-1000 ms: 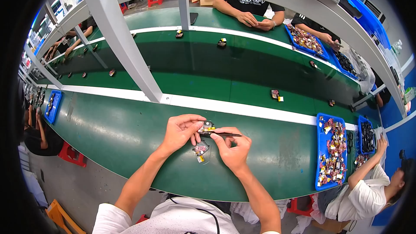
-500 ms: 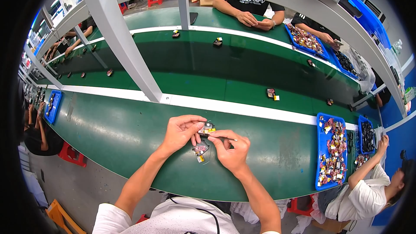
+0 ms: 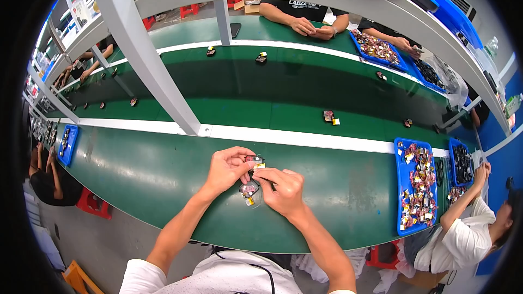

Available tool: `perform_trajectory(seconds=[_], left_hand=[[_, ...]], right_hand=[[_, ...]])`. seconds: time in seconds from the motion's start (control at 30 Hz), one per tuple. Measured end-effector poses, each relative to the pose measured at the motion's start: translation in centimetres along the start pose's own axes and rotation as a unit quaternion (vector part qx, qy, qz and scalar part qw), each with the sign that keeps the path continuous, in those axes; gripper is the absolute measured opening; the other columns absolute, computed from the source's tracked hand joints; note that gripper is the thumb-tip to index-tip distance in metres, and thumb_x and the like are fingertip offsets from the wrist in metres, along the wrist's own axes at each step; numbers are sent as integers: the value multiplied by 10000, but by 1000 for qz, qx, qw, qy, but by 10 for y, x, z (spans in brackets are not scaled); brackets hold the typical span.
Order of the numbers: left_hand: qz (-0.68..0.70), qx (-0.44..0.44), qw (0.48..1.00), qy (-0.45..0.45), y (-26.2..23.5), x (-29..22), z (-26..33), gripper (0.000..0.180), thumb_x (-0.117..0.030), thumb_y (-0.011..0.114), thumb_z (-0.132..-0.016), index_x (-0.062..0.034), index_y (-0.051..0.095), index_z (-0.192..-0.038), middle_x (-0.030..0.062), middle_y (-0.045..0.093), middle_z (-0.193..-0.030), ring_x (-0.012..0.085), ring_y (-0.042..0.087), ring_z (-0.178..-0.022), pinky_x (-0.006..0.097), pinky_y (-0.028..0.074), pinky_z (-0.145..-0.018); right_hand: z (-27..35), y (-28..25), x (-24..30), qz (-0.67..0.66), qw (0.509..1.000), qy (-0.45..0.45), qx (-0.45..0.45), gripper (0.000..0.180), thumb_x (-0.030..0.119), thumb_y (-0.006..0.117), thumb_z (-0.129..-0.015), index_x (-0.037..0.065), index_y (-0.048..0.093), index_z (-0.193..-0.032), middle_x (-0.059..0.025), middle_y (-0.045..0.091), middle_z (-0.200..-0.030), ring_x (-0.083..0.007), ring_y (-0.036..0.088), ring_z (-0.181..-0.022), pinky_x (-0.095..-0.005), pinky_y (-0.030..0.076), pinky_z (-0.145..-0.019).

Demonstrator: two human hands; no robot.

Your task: The recorder is assembling small electronic components on an assembly line using tweezers.

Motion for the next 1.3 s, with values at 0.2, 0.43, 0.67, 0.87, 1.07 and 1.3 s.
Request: perform_trajectory(seconds=[0.2,0.43,0.67,0.87,1.07,1.3], left_hand=[[-153,-146,976,47,-28,-15,-62,173,45,687,-846,69,675,-1017,72,675,-721,148,670,-548,278,529,-475],[-509,-333,780,150,-79,-27,-117,330,-171,763,-873,17,668,-1127,206,617,-1068,362,693,-901,438,546,-750],[-309,70,947,-46,-20,-28,-7,235,-87,763,-827,-12,727,-1047,127,688,-917,183,639,-676,327,516,-655],[-379,156,910,55,3,-26,21,303,-86,829,-748,-44,731,-1032,77,614,-980,195,594,-734,345,493,-691],[-412,182,893,9,7,-24,20,256,-59,817,-737,-25,684,-954,109,644,-904,258,634,-750,371,492,-677],[-386,177,905,-9,6,-17,25,234,-81,808,-757,-12,662,-926,142,680,-857,295,681,-771,397,518,-686]], right_hand=[[-4,-6,0,19,998,17,-58,135,-30,814,-746,25,733,-840,-77,774,-861,-91,522,-446,-234,358,-417],[-2,-10,-13,32,996,39,-80,171,-45,811,-740,27,742,-879,-77,771,-885,-68,408,-410,-230,331,-411],[1,-14,-8,34,991,81,-104,191,-24,822,-733,47,738,-889,-58,754,-851,-91,410,-399,-255,321,-399],[-2,-10,-9,32,990,85,-104,192,-17,824,-739,44,743,-902,-41,734,-799,-75,399,-400,-252,307,-397],[2,-11,-14,53,989,95,-99,191,-3,827,-743,47,743,-908,-33,716,-753,-76,400,-401,-250,308,-402],[2,-11,-15,54,988,111,-94,183,12,833,-745,56,744,-899,-20,671,-678,-73,388,-398,-256,300,-403]])
Point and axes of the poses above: each hand's wrist, its own z-axis away from the middle knuckle, its own y-axis out of the palm, x = y × z, the point moved 4 cm from there along -z, towards the middle knuckle
